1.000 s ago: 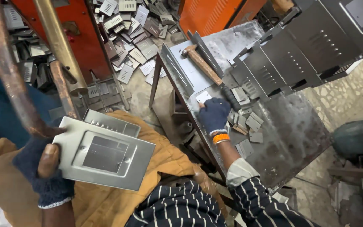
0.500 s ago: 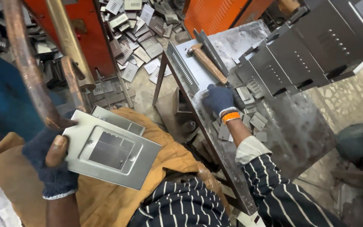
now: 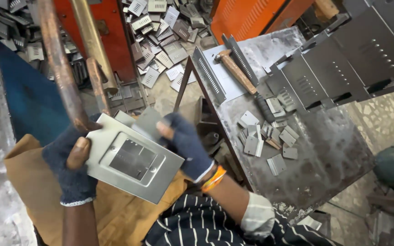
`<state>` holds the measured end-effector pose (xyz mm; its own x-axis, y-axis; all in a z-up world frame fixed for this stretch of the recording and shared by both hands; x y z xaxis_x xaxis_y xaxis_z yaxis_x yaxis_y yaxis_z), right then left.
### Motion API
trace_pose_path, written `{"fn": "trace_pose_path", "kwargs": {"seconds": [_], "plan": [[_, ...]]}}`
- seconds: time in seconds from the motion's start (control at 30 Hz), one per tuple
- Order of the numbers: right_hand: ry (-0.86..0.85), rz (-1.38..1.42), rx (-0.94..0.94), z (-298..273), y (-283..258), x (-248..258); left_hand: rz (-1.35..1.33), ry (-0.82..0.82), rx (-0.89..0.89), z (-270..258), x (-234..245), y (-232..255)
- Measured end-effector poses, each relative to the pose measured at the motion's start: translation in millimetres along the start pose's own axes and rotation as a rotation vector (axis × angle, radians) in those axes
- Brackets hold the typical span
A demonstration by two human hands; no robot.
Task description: The person places a rectangular metal faceplate panel under the lever of a manual press, pulls the lever down to bend or form the panel, then releases it and sets the formed panel aside, occasionally stacking finished metal enclosures on the work table.
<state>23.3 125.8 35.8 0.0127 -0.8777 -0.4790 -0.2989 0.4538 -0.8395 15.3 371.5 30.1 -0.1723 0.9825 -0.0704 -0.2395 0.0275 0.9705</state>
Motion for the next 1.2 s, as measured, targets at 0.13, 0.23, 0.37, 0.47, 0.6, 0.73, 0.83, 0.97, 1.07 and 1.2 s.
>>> {"fn": "trace_pose_path", "kwargs": {"seconds": [0.13,0.23,0.37,0.47,0.6,0.73,0.83,0.97,1.07,1.2], "plan": [[-0.037,0.03,-0.218,-11.2,21.1,-11.6,0.065,0.014,-0.15,-1.9,-27.7,51.6],[-0.186,0.355,-0.224,-8.8,42.0,-8.2,0.202,0.029,-0.238,-10.4,-15.0,20.1],[-0.268,0.182,-0.146,-6.7,33.3,-7.2,0.135,0.116,-0.114,-5.7,-10.5,10.4],[-0.328,0.148,-0.164,-2.4,30.0,-7.1,0.056,0.129,-0.091,-0.7,-4.4,4.7],[-0.343,0.308,-0.303,5.1,17.7,-20.4,-0.02,0.031,-0.068,27.4,-3.0,9.7],[-0.464,0.322,-0.221,38.9,27.8,-22.0,-0.167,-0.059,-0.038,58.3,-13.6,16.1],[-0.419,0.126,-0.213,58.4,38.8,-19.4,-0.154,0.024,0.013,72.9,-6.4,-1.1],[-0.527,-0.13,-0.002,72.7,38.5,-25.9,-0.195,-0.107,-0.059,81.6,-17.7,18.1],[-0.531,-0.096,0.004,65.8,26.7,-36.9,-0.189,-0.109,-0.054,86.9,-20.5,20.1],[-0.495,-0.064,-0.032,59.6,14.4,-42.5,-0.054,-0.102,-0.088,94.4,-19.6,7.5]]}}
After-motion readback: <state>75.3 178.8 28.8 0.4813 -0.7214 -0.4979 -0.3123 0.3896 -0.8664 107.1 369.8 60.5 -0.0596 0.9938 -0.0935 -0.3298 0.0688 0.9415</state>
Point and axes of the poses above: each hand's wrist, its own z-axis towards the middle knuckle, its own x-axis out of the back of the hand, y = z × x, the point moved 4 cm from there along z, towards the middle knuckle, and after that the axes turned 2 degrees about -y, right-handed, at the moved point
